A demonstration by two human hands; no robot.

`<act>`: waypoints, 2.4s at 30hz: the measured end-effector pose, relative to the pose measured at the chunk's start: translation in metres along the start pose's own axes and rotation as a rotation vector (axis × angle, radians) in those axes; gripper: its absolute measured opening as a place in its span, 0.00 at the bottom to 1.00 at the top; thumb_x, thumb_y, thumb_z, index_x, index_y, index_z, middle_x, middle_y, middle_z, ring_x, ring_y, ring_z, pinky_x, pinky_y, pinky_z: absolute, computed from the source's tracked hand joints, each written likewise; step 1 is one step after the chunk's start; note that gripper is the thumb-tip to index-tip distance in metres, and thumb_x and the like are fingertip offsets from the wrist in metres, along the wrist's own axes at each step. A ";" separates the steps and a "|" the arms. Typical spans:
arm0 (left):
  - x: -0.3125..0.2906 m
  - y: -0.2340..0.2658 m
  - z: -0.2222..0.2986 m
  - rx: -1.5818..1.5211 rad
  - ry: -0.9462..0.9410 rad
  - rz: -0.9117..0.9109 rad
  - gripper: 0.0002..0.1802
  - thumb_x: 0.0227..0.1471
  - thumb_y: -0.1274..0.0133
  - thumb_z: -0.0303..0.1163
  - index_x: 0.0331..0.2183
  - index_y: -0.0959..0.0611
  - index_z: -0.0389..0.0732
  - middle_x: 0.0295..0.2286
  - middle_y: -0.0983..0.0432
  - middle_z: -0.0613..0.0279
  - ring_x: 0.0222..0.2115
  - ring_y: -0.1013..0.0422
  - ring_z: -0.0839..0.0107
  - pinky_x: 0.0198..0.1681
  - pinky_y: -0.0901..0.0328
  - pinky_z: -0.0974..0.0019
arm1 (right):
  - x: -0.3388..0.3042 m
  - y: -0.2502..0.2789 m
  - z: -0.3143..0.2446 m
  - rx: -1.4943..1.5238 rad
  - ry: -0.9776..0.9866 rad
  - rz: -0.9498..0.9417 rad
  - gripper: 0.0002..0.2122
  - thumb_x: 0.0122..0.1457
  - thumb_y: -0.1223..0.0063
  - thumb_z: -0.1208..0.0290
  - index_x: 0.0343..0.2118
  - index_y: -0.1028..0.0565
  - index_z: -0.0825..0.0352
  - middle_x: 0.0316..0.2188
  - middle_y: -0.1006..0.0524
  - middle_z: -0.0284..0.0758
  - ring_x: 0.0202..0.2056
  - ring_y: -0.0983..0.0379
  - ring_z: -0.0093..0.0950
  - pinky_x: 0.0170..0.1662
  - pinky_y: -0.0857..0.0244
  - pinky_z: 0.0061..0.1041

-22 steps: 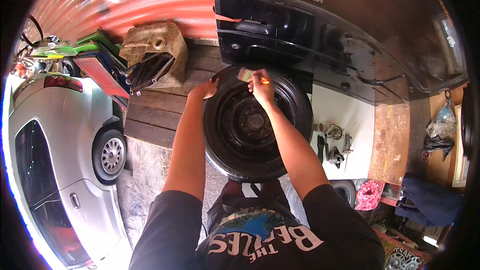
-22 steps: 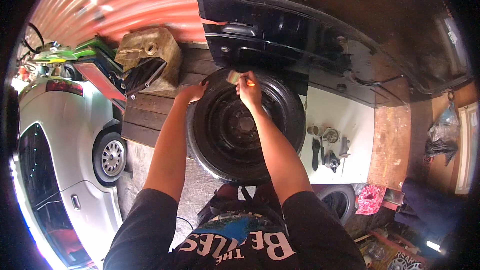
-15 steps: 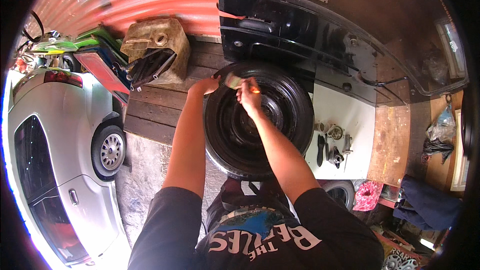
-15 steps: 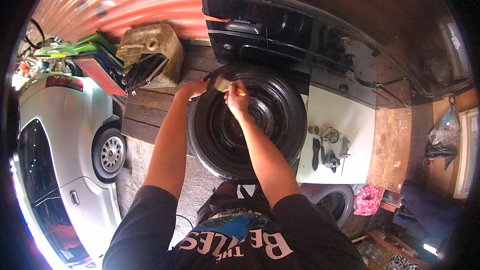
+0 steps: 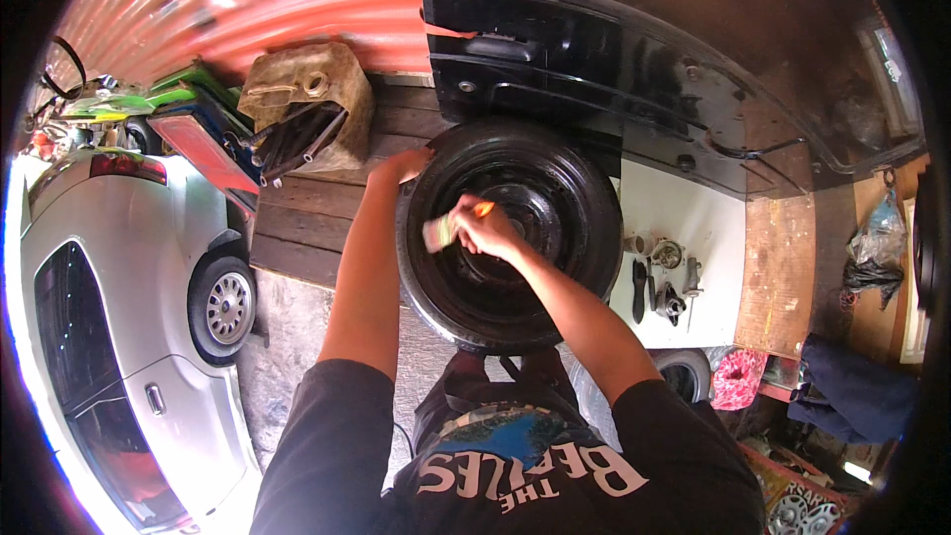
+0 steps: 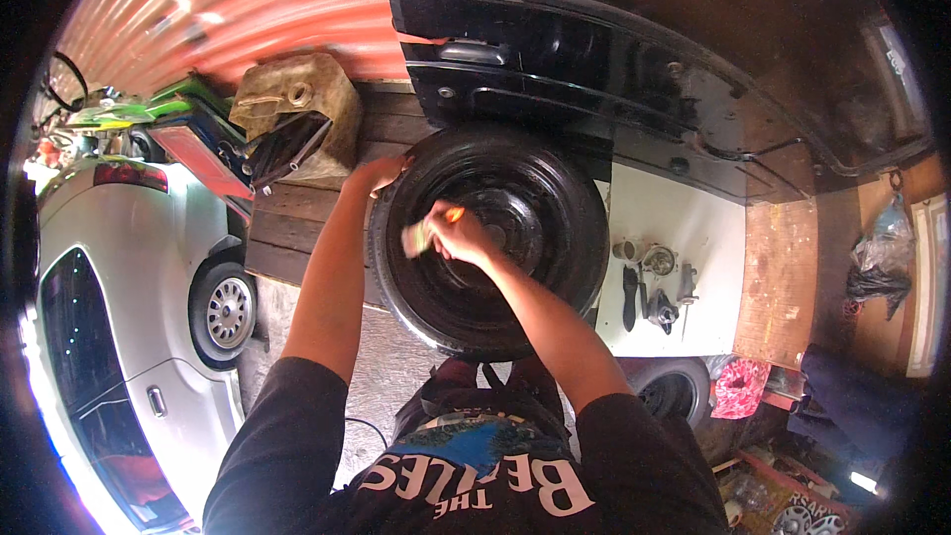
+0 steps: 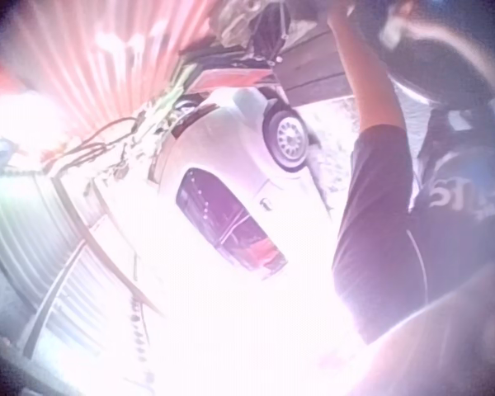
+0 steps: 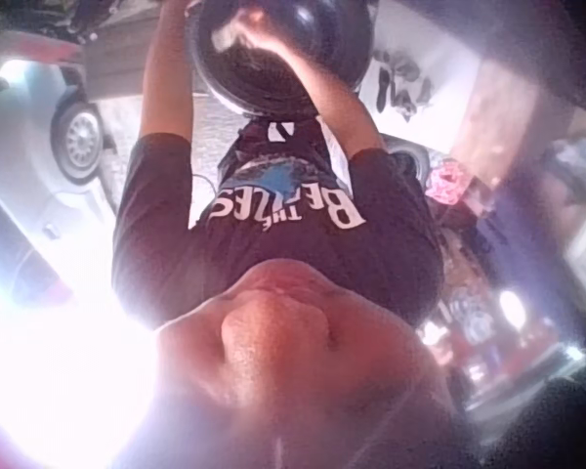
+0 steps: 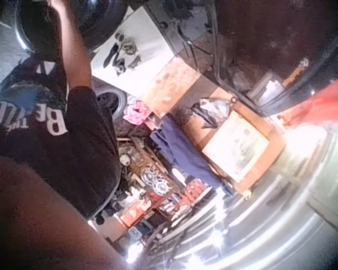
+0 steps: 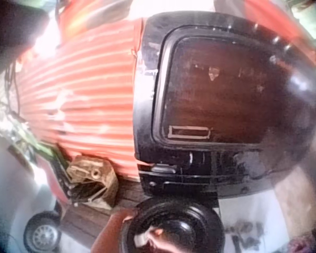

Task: The person uses a small brush to scrub the surface of a car tire resting on a wooden workbench. The person repeatedly brushes the tire's sidewall and inner rim area throughout the clip.

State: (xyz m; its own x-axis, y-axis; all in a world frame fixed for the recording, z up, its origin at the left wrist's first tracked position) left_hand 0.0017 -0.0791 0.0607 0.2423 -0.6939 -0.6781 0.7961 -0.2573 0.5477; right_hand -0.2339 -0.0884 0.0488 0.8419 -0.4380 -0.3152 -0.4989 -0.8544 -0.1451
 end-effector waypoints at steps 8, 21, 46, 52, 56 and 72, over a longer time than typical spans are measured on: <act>0.021 -0.002 0.032 0.094 -0.001 0.031 0.35 0.70 0.74 0.54 0.63 0.33 0.40 0.60 0.35 0.42 0.61 0.36 0.49 0.63 0.43 0.50 | 0.075 0.050 -0.014 -0.112 0.287 0.621 0.08 0.69 0.50 0.65 0.34 0.31 0.61 0.19 0.27 0.27 0.17 0.31 0.16 0.17 0.35 0.19; 0.016 0.013 -0.047 -0.523 -0.051 -0.017 0.42 0.69 0.79 0.58 0.63 0.37 0.30 0.58 0.30 0.49 0.61 0.36 0.52 0.65 0.43 0.53 | 0.032 -0.043 -0.026 -0.126 -0.113 -0.105 0.10 0.66 0.57 0.67 0.29 0.28 0.64 0.13 0.29 0.33 0.10 0.35 0.21 0.11 0.44 0.23; 0.034 -0.001 -0.038 0.318 -0.262 0.159 0.24 0.66 0.58 0.42 0.54 0.24 0.35 0.47 0.22 0.40 0.49 0.26 0.45 0.50 0.33 0.47 | 0.037 -0.052 -0.032 -0.244 0.349 0.192 0.08 0.69 0.52 0.67 0.34 0.29 0.64 0.17 0.27 0.29 0.16 0.30 0.18 0.19 0.35 0.22; 0.041 0.005 -0.078 0.334 -0.207 0.125 0.25 0.65 0.60 0.44 0.52 0.21 0.37 0.52 0.25 0.43 0.54 0.28 0.48 0.54 0.33 0.50 | 0.034 -0.084 -0.007 -0.251 0.276 -0.060 0.08 0.70 0.52 0.65 0.33 0.29 0.61 0.15 0.30 0.27 0.16 0.33 0.17 0.18 0.40 0.22; 0.004 -0.011 0.007 0.293 -0.204 0.047 0.28 0.64 0.59 0.48 0.51 0.20 0.37 0.53 0.25 0.45 0.54 0.29 0.47 0.56 0.34 0.51 | -0.030 -0.049 0.009 -0.346 0.056 -0.278 0.10 0.69 0.54 0.66 0.31 0.29 0.63 0.15 0.29 0.29 0.16 0.32 0.19 0.18 0.39 0.26; 0.013 -0.032 0.050 0.623 0.005 0.339 0.36 0.62 0.52 0.31 0.68 0.41 0.65 0.54 0.26 0.54 0.53 0.26 0.57 0.51 0.28 0.54 | -0.051 -0.046 0.013 -0.235 0.112 -0.206 0.09 0.69 0.51 0.65 0.32 0.29 0.62 0.16 0.28 0.29 0.17 0.31 0.18 0.20 0.38 0.24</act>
State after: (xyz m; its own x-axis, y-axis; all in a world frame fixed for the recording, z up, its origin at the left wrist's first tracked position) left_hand -0.0486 -0.1131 0.0590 0.4244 -0.8014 -0.4216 0.2115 -0.3650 0.9067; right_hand -0.2562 -0.0232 0.0594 0.9440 -0.2665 -0.1943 -0.2659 -0.9635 0.0298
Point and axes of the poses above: each hand's wrist, its own x-axis towards the middle knuckle, its own y-axis out of the back of the hand, z = x × y, the point moved 2 cm from there along x, towards the middle knuckle
